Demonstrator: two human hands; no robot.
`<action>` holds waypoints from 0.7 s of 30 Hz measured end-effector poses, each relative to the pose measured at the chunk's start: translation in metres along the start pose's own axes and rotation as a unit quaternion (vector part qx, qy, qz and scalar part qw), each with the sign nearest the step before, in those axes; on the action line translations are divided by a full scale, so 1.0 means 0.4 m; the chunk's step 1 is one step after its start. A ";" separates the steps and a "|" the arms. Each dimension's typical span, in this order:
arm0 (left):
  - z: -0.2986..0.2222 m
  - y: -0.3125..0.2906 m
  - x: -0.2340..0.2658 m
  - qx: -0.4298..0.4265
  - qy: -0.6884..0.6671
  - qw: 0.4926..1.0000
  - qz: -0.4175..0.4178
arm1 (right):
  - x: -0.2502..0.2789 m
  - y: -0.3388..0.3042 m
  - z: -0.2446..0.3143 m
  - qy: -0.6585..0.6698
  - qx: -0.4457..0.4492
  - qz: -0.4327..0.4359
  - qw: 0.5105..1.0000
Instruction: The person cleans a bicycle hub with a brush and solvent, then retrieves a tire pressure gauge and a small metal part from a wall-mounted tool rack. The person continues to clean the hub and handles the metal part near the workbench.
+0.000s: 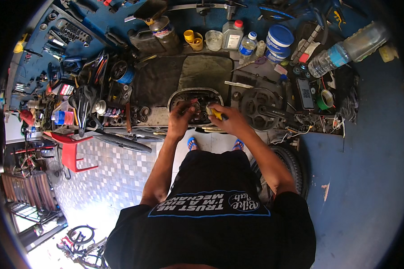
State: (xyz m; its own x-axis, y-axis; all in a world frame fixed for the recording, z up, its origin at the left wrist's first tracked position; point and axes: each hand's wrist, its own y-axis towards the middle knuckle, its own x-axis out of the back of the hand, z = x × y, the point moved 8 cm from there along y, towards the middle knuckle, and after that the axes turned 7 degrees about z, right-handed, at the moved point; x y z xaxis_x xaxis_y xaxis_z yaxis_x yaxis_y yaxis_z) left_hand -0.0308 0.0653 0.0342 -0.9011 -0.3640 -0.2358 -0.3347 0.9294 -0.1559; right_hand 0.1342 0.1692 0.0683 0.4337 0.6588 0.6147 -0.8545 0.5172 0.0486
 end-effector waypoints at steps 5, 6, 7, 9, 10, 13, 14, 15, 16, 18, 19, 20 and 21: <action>0.001 -0.001 0.008 -0.010 0.046 0.999 -0.012 | 0.028 0.004 0.025 -0.080 0.046 -0.065 0.994; -0.004 -0.002 0.009 -0.017 0.044 0.998 -0.030 | 0.030 0.015 -0.011 -0.011 0.026 -0.084 0.996; 0.002 0.002 0.016 -0.010 0.069 0.997 -0.031 | 0.031 0.022 -0.037 0.059 0.007 -0.102 0.993; 0.023 0.004 0.045 0.005 0.117 0.992 -0.045 | 0.047 0.042 -0.013 0.125 -0.082 -0.079 0.986; 0.018 0.004 0.047 0.009 0.149 0.988 -0.048 | 0.047 0.048 -0.004 0.156 -0.130 -0.070 0.977; -0.004 0.005 0.041 0.010 0.221 0.973 -0.060 | 0.013 0.061 0.073 0.177 -0.062 -0.079 0.979; -0.010 0.005 0.041 0.001 0.230 0.971 -0.069 | 0.010 0.065 0.090 0.164 -0.044 -0.071 0.983; -0.016 0.005 0.042 -0.007 0.239 0.968 -0.079 | 0.022 0.062 0.086 0.073 -0.031 -0.100 0.992; -0.010 0.004 0.046 -0.008 0.240 0.967 -0.085 | 0.034 0.062 0.078 0.065 -0.007 -0.118 0.991; 0.003 -0.001 0.057 -0.010 0.244 0.965 -0.098 | 0.060 0.058 0.064 0.048 0.041 -0.153 0.986; -0.002 -0.003 0.057 -0.017 0.254 0.962 -0.101 | 0.069 0.052 0.066 0.027 0.008 -0.141 0.990; -0.008 -0.005 0.057 -0.025 0.263 0.959 -0.105 | 0.075 0.047 0.095 0.034 0.042 -0.157 0.986; -0.014 -0.007 0.057 -0.032 0.273 0.955 -0.109 | 0.073 0.046 0.128 0.041 0.076 -0.173 0.981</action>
State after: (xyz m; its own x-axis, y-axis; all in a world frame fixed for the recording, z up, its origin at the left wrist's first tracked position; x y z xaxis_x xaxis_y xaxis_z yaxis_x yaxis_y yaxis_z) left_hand -0.0520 0.0548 0.0347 -0.8122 -0.4787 0.3333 -0.5306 0.8437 -0.0813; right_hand 0.1166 0.1700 0.1273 0.7218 0.5033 0.4750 -0.6818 0.6348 0.3634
